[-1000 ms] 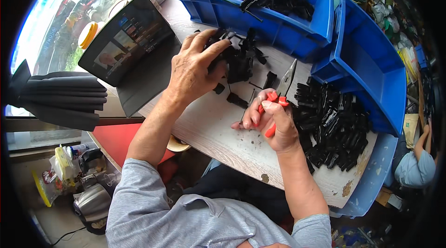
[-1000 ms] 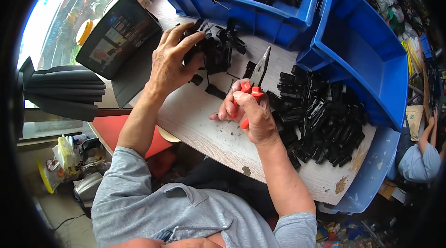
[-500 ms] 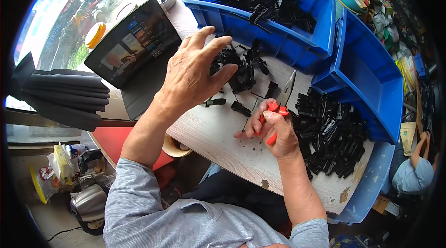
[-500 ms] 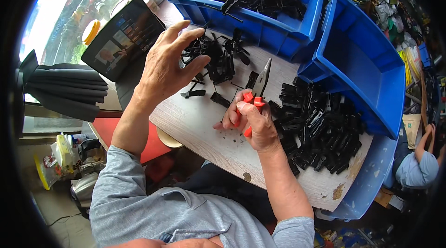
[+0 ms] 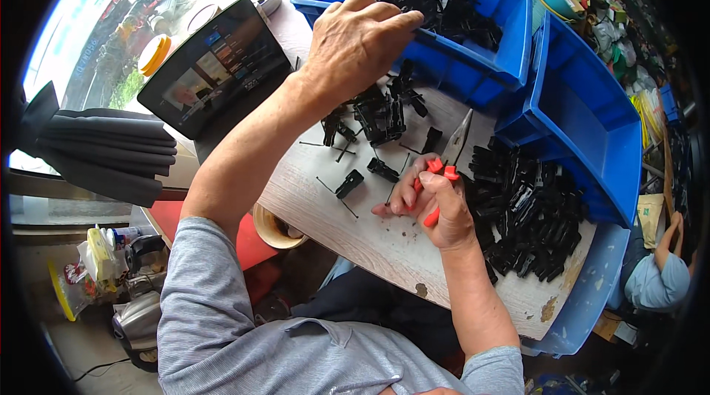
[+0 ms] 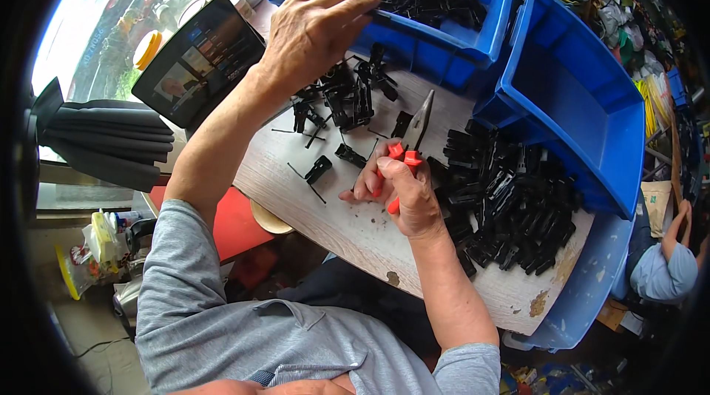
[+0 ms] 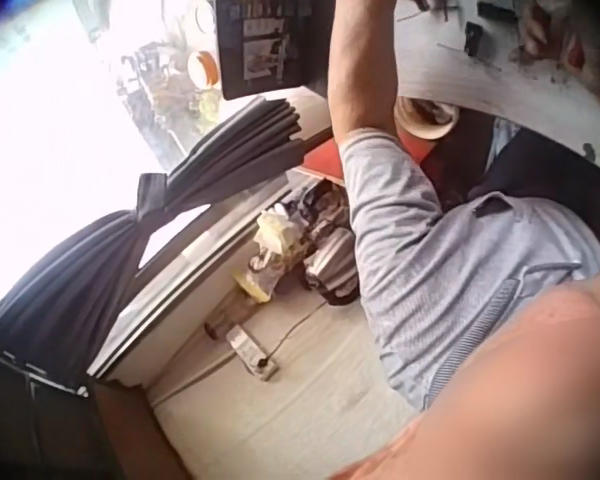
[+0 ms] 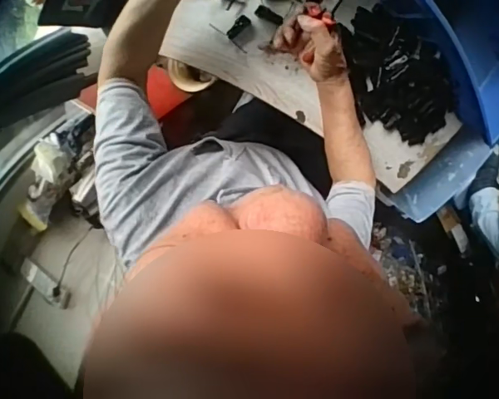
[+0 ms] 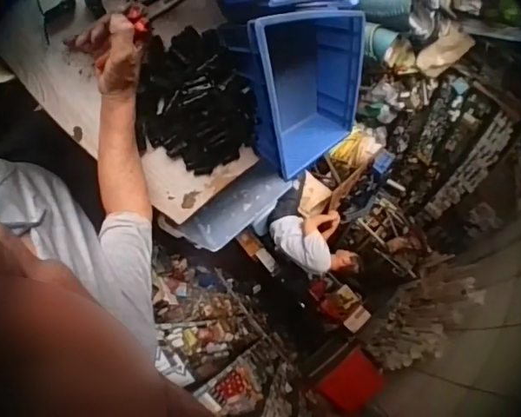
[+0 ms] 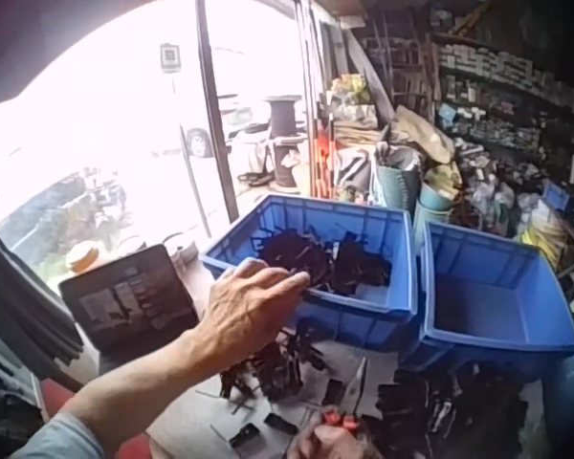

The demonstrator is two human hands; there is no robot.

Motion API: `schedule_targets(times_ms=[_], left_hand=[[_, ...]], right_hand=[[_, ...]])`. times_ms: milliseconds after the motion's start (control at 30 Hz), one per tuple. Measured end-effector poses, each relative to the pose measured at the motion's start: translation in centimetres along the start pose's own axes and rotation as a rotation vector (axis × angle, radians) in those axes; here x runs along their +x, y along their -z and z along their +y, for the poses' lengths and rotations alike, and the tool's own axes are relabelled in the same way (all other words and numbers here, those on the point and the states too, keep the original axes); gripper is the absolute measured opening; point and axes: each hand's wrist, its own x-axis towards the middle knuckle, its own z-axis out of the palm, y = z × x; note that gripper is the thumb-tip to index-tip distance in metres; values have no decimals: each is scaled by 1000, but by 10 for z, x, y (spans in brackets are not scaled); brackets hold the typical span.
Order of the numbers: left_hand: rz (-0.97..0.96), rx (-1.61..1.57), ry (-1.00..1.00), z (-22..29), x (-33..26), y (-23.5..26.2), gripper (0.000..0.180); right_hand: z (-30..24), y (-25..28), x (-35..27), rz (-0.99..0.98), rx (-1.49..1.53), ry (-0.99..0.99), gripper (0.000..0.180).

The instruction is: Trimming excess flash from small black plastic components using scissors and sorting them into bins.

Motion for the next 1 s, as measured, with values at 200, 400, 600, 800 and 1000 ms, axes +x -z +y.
schedule_targets(times_ms=[200,400,600,800,1000], left_hand=[[274,-481,189,-4,-9,21,19],[31,-1376,860,65,-86,73,20],[100,-1446,1075,150,-175,76,26],[199,-1194,981,164,-184,67,27],[260,-1259,958,160,-176,70,30]], right_hand=[[1,0,2,-21,13,20,18],[2,2,3,-37,-23,33,16],[4,0,0,-55,-36,15,18],[4,0,-3,-73,-85,49,19],[13,-15,-12,7,-154,146,18]])
